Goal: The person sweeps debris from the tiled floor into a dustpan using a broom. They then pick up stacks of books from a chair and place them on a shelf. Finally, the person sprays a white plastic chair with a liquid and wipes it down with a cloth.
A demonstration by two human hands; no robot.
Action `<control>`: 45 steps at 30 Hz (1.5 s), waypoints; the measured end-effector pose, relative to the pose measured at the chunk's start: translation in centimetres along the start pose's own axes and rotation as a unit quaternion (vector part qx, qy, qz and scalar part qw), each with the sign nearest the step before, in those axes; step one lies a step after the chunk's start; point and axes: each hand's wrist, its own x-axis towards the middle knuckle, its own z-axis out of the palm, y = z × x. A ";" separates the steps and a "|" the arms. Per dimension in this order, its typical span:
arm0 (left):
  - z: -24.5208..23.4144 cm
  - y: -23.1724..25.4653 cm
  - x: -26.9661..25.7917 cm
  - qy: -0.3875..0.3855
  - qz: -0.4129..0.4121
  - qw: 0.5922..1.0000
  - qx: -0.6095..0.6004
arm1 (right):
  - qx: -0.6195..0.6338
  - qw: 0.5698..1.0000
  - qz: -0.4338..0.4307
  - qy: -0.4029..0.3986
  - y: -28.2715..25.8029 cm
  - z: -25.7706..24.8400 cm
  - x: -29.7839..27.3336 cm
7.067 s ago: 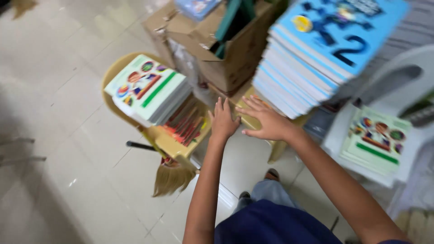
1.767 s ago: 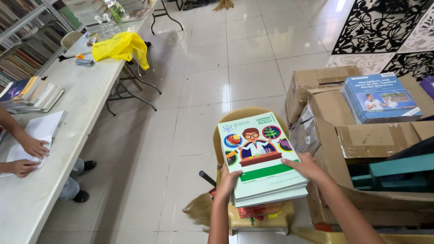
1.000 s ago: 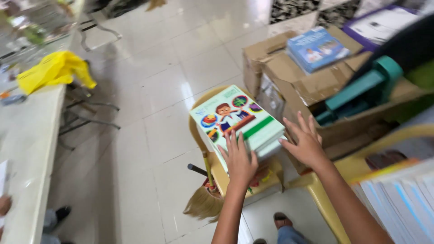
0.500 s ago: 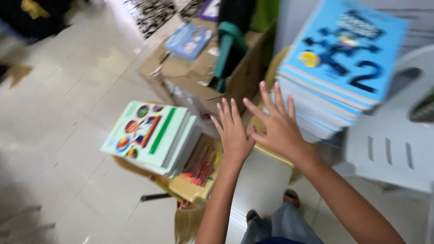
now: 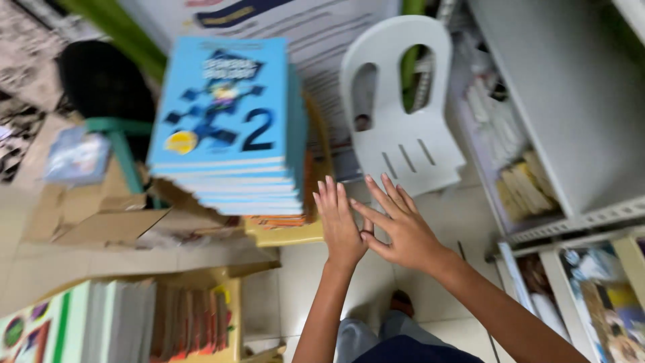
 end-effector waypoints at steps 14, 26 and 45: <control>17.4 11.7 6.4 -0.198 0.078 0.963 -0.162 | -0.095 0.956 0.239 0.138 14.0 -10.7 -10.8; 32.1 22.6 16.7 -0.273 0.273 0.852 -0.353 | -0.208 0.801 0.412 0.381 21.9 -23.7 -13.1; 46.8 38.0 21.0 -0.208 0.233 0.822 -0.476 | -0.177 0.748 0.442 0.462 33.6 -31.4 -15.1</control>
